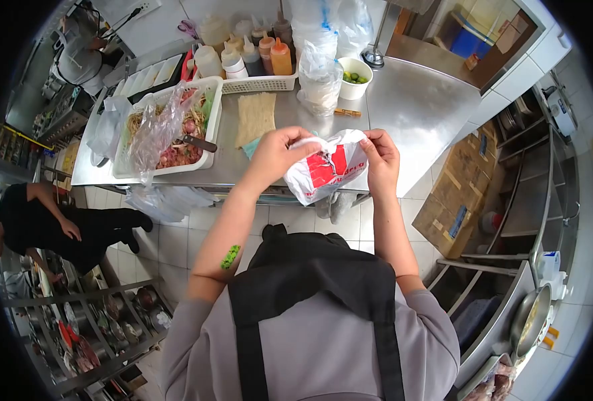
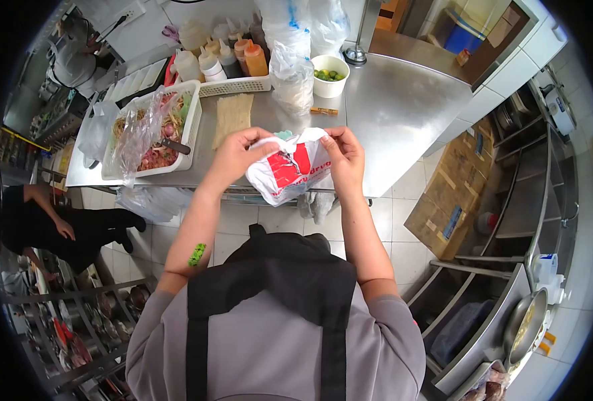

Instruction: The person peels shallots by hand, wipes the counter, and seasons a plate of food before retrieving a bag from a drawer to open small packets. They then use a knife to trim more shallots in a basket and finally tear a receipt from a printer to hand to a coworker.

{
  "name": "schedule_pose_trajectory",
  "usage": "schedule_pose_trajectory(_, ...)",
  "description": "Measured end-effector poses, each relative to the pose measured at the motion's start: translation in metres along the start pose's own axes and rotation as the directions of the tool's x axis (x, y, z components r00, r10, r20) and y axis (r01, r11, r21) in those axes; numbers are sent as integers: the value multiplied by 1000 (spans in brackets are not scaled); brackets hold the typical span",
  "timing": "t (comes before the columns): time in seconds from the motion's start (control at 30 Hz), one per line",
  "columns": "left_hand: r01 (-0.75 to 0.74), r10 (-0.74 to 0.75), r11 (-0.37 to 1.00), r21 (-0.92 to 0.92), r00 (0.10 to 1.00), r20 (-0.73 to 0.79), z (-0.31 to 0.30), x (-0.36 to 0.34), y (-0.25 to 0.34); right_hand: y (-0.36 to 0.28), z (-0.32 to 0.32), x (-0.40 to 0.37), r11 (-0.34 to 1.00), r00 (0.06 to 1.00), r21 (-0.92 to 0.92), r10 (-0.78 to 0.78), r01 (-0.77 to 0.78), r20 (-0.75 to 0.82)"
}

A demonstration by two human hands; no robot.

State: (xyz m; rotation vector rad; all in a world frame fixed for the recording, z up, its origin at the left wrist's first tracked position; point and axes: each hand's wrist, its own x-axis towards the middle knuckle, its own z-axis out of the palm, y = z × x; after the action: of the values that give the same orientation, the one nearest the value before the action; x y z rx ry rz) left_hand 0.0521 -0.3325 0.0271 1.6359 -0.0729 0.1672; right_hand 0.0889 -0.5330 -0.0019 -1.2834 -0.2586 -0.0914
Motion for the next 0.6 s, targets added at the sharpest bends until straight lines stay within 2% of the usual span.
schedule_pose_trajectory(0.03,53,-70,985,162,993,98,-6,6,1,2,-2,2,1000,1000,-1,1,-1,1)
schedule_pose_trajectory(0.07,-76,73,971,226,997,20,-7,13,2,7,-8,6,995,998,-88,-46,42,-37)
schedule_pose_trajectory(0.1,-72,69,972,225,997,18,-10,20,3,11,-14,8,981,993,-177,-91,77,-70)
schedule_pose_trajectory(0.17,-7,10,1000,22,986,-165,-13,33,16,15,-26,12,984,983,-151,-118,96,-143)
schedule_pose_trajectory(0.2,49,-84,975,-216,984,-154,-8,36,29,13,-27,13,982,981,-153,-131,109,-142)
schedule_pose_trajectory(0.27,-3,-32,967,-256,991,-130,1,39,28,8,-30,10,980,979,-158,-142,118,-149)
schedule_pose_trajectory(0.3,-55,23,954,-296,994,-109,4,41,27,-1,-29,6,929,958,-304,-259,212,-123)
schedule_pose_trajectory(0.33,-70,61,979,-193,997,-51,6,38,20,-10,-27,3,846,926,-441,-369,299,-78)
schedule_pose_trajectory(0.37,-70,63,979,-194,997,-45,10,35,15,-19,-22,-6,845,925,-443,-371,299,-83)
schedule_pose_trajectory(0.43,-78,101,977,-199,989,107,19,23,11,-30,-6,-29,676,806,-478,-578,560,126)
schedule_pose_trajectory(0.5,-81,115,974,-211,981,155,24,14,8,-20,19,-37,725,869,-478,-415,496,271)
schedule_pose_trajectory(0.53,-88,137,958,-271,976,169,23,11,3,-11,14,-39,725,873,-487,-413,487,259)
schedule_pose_trajectory(0.6,-102,175,934,-341,966,192,19,9,-1,8,8,-33,662,948,-686,-129,301,291)
